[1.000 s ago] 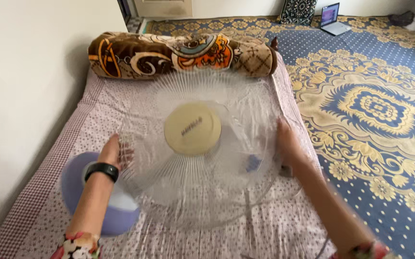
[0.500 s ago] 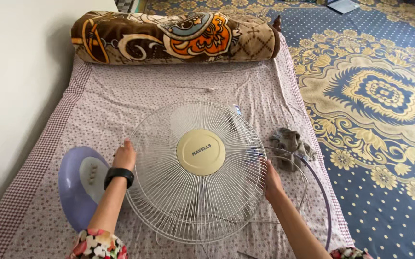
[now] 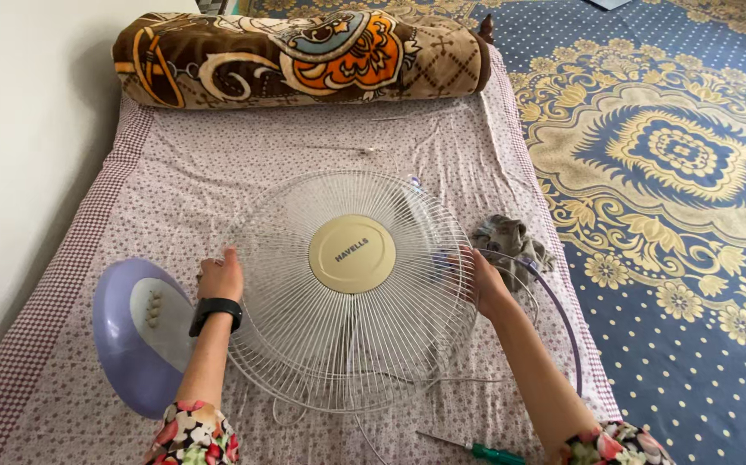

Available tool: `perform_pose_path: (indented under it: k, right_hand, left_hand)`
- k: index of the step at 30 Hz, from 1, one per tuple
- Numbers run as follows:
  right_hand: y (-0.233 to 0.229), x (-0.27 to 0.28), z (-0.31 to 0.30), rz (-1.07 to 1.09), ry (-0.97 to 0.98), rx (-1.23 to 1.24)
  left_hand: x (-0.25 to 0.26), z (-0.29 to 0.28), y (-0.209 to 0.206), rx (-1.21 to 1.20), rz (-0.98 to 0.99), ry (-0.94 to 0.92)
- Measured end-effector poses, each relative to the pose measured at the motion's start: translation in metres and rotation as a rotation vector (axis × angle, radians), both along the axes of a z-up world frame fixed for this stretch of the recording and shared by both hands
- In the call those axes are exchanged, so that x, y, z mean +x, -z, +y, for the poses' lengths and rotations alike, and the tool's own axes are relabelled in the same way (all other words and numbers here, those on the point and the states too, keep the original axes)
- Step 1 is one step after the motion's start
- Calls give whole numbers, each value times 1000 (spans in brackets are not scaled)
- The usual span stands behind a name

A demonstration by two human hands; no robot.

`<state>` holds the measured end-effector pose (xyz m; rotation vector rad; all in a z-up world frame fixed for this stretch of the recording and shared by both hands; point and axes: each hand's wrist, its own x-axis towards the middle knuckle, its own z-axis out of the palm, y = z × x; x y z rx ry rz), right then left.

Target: The person disassembles a table fan by removing the front grille, then wipes the fan blades and grille with a cloth. They spray the fan with a cleaning solution and continue wiping the grille and base before reassembling the front grille.

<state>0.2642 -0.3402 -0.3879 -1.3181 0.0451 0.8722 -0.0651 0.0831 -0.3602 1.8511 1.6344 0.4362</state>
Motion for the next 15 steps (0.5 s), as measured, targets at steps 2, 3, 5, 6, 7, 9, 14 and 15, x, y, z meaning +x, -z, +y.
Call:
perform_pose_path:
  k: [2,3,5,6,7,9,14,15]
  right_hand:
    - [1,2,7,38,15,56]
    - [3,1,8,58,20,84]
    - [9,-5,10,132,8,80]
    - [10,-5,13,167,0,83]
    - [10,-6,14,171,10,38]
    - [12,-6,13,181,31,-56]
    - [18,-1,16,161,15,-20]
    - [19,0,16,168,21,-21]
  left_hand:
    - [-8,17,11,45,-12,78]
    - [-14,25,16,61,-12,122]
    - [-31,34,26,18,-55,168]
    - [-39,36,27,-22,-101,184]
    - [-43,35,28,-134,-287,185]
    - [-55,24,29,-361,-658,181]
    - [-69,-12,31,-438,-958,144]
    - [-70,-15,32,-460,-1063,144]
